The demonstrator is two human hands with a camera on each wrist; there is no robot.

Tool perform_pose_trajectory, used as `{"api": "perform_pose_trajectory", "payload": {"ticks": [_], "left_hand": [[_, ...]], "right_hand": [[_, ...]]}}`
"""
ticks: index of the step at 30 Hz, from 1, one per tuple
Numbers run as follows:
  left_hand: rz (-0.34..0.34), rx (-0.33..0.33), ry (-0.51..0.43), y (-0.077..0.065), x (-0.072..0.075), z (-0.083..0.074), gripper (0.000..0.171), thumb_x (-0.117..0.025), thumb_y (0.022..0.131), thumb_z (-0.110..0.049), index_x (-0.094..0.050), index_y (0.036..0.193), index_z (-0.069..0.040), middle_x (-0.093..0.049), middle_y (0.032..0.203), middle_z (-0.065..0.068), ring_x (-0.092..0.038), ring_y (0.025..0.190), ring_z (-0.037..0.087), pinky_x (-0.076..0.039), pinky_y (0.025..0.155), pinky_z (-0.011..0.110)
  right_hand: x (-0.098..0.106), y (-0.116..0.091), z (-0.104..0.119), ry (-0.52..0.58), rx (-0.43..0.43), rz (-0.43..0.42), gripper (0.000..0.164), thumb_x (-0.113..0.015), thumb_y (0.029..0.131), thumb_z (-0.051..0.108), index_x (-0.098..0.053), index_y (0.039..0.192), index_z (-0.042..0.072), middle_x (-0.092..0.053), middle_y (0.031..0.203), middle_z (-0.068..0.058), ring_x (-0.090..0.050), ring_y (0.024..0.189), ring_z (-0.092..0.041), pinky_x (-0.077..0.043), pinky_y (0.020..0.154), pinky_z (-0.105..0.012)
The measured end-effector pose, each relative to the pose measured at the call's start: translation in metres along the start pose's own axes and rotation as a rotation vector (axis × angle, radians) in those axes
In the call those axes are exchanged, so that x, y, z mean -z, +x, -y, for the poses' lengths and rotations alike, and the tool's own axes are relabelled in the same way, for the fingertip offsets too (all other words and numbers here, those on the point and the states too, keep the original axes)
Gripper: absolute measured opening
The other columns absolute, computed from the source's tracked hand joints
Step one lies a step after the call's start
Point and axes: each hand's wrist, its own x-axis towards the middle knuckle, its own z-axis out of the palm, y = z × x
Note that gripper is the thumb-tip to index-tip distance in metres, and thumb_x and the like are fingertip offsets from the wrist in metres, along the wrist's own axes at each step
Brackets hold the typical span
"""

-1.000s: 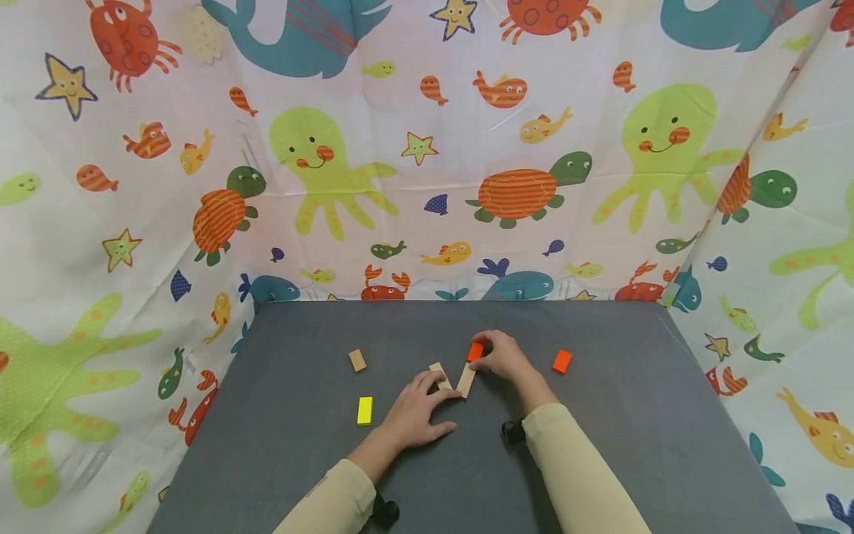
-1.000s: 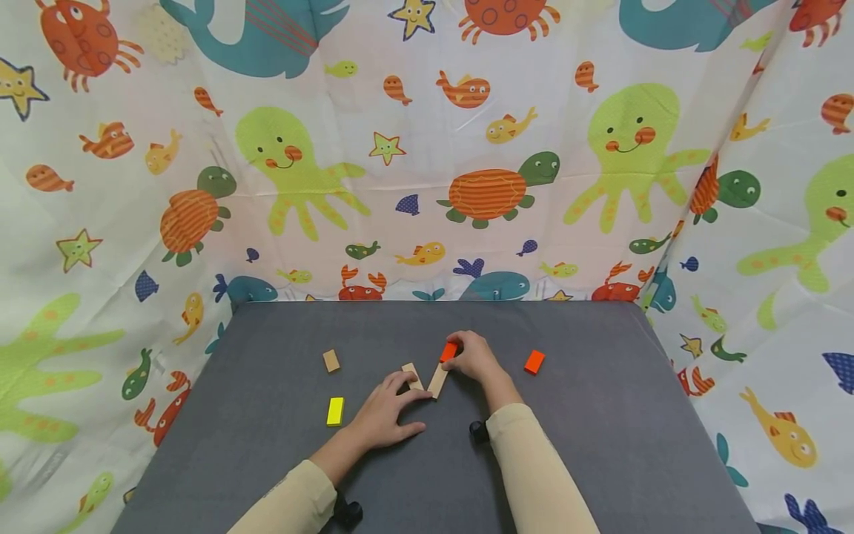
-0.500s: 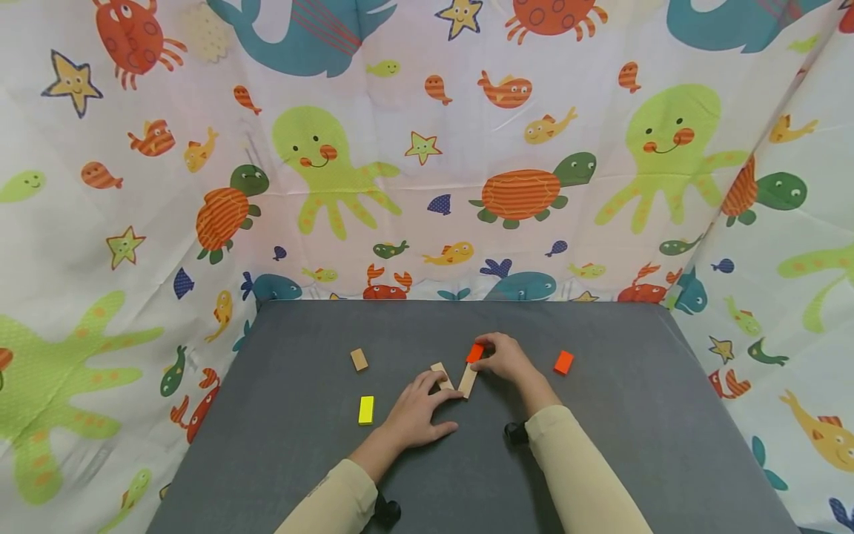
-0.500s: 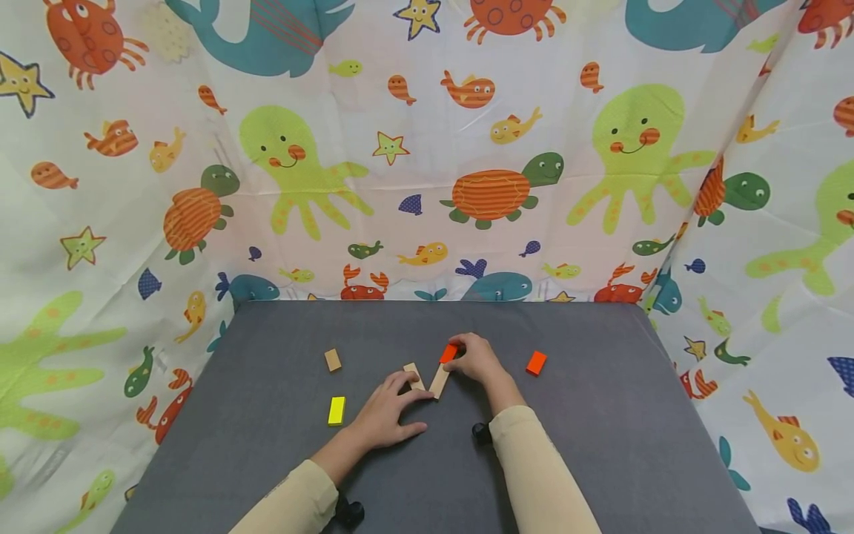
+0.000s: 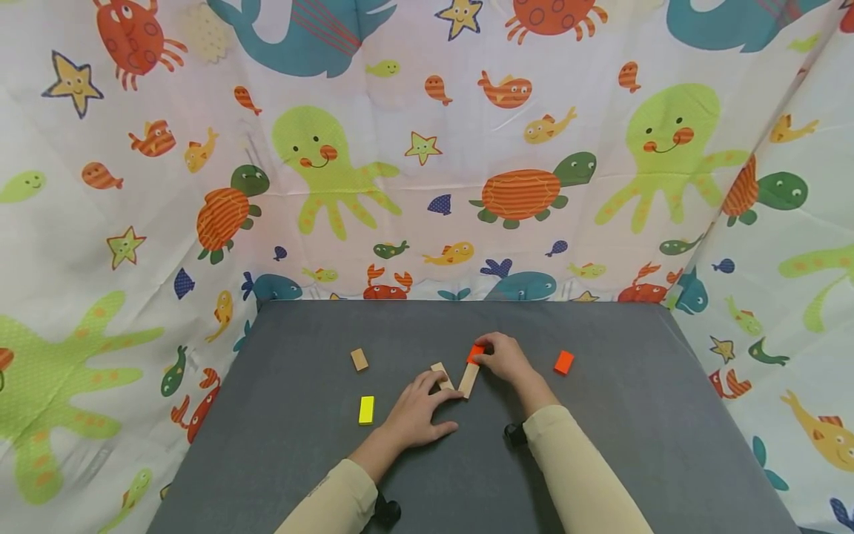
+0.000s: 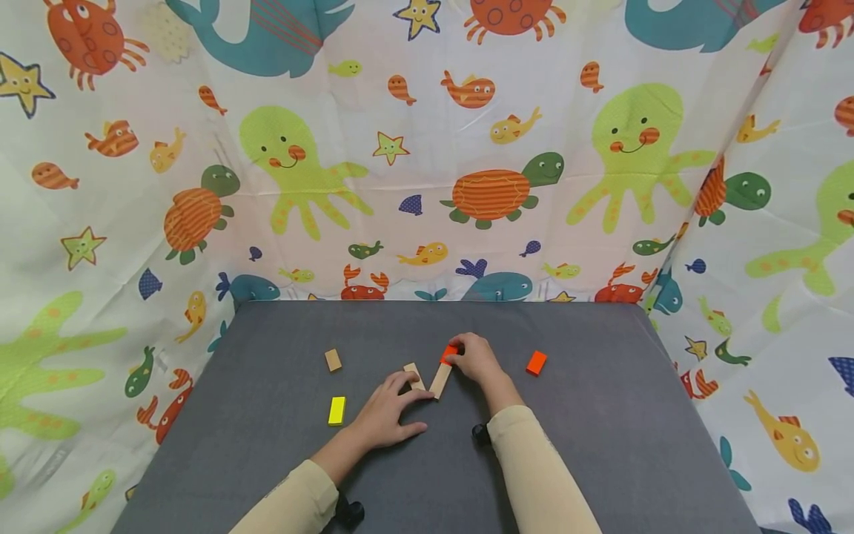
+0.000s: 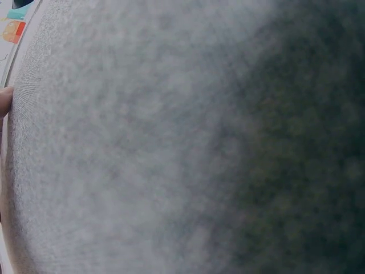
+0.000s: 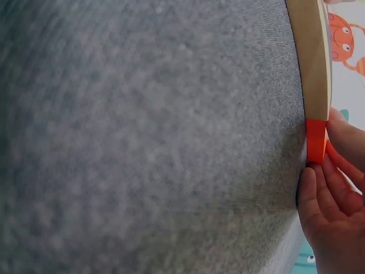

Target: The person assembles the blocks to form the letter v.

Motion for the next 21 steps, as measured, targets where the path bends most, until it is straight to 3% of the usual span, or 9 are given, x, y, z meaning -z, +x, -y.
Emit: {"api": "perform_pose_trajectory", "payload": {"ticks": [12,21], "left_hand": [[-0.004,-0.002,-0.010,0.0006,-0.0006,-0.0001,0.053,-0.070,0.089,-0.056,-0.056,0.139,-0.044,-0.039,0.150,-0.002,-0.029,0.145,0.022,-0.041,0.109,0.051],[-0.006,-0.013,-0.023,0.0002,-0.0012,0.0010,0.053,-0.069,0.090,-0.056,-0.055,0.139,-0.045,-0.039,0.150,-0.002,-0.029,0.145,0.023,-0.040,0.109,0.053]], "right_hand": [[0.0016,-0.0004,-0.0039,0.037,0.014,-0.018,0.036,-0.077,0.091,0.023,-0.070,0.123,0.007,-0.066,0.124,-0.015,-0.061,0.116,-0.034,-0.046,0.102,-0.053],[0.0087,-0.0021,-0.0074,0.074,0.009,-0.040,0.046,-0.075,0.092,0.027,-0.064,0.133,0.009,-0.064,0.127,-0.015,-0.061,0.117,-0.033,-0.046,0.103,-0.053]]}}
